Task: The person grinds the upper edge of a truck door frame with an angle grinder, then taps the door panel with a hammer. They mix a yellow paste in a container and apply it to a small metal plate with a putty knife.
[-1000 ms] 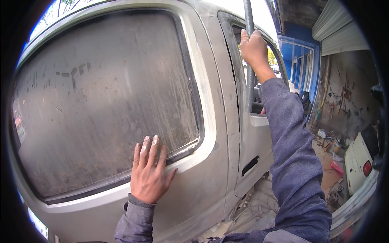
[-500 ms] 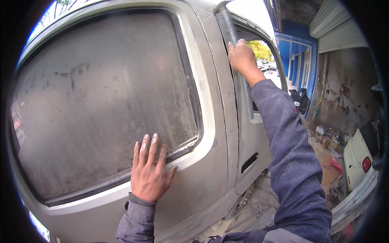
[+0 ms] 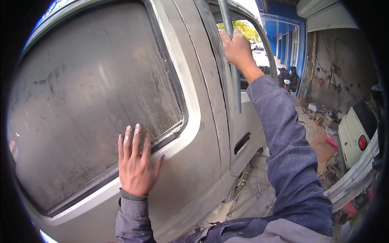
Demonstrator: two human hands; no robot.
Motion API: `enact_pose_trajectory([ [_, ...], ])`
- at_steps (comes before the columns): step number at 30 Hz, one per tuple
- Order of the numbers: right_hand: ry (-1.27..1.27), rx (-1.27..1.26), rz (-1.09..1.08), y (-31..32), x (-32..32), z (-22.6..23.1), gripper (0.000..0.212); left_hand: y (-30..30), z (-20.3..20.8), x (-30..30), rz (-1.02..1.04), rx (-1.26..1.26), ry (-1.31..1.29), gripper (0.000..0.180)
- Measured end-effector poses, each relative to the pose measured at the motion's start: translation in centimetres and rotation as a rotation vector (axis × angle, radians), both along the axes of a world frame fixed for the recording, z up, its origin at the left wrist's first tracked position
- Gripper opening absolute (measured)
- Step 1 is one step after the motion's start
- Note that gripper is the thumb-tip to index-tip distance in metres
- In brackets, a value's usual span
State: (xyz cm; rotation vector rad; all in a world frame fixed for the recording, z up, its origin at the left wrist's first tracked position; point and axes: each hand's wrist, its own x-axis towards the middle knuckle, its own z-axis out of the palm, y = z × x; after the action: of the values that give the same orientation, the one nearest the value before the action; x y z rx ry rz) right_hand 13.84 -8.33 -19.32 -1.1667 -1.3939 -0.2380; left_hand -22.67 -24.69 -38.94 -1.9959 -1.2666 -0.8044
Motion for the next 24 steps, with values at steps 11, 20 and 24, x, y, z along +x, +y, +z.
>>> enact_pose_trajectory([
  [11, 0.397, -0.216, 0.248, -8.3, -1.1, -25.7, 0.039, 0.3, -0.2, 0.2, 0.018, 0.006, 0.02, 0.071],
  [20, 0.112, -0.197, -0.014, -7.1, -2.0, -27.5, 0.035, 0.2, -0.6, 0.2, 0.013, 0.025, 0.028, 0.071],
  [24, 0.134, -0.124, -0.02, -7.8, -2.1, -27.1, 0.036, 0.3, -0.4, 0.3, 0.029, 0.007, 0.036, 0.071],
])
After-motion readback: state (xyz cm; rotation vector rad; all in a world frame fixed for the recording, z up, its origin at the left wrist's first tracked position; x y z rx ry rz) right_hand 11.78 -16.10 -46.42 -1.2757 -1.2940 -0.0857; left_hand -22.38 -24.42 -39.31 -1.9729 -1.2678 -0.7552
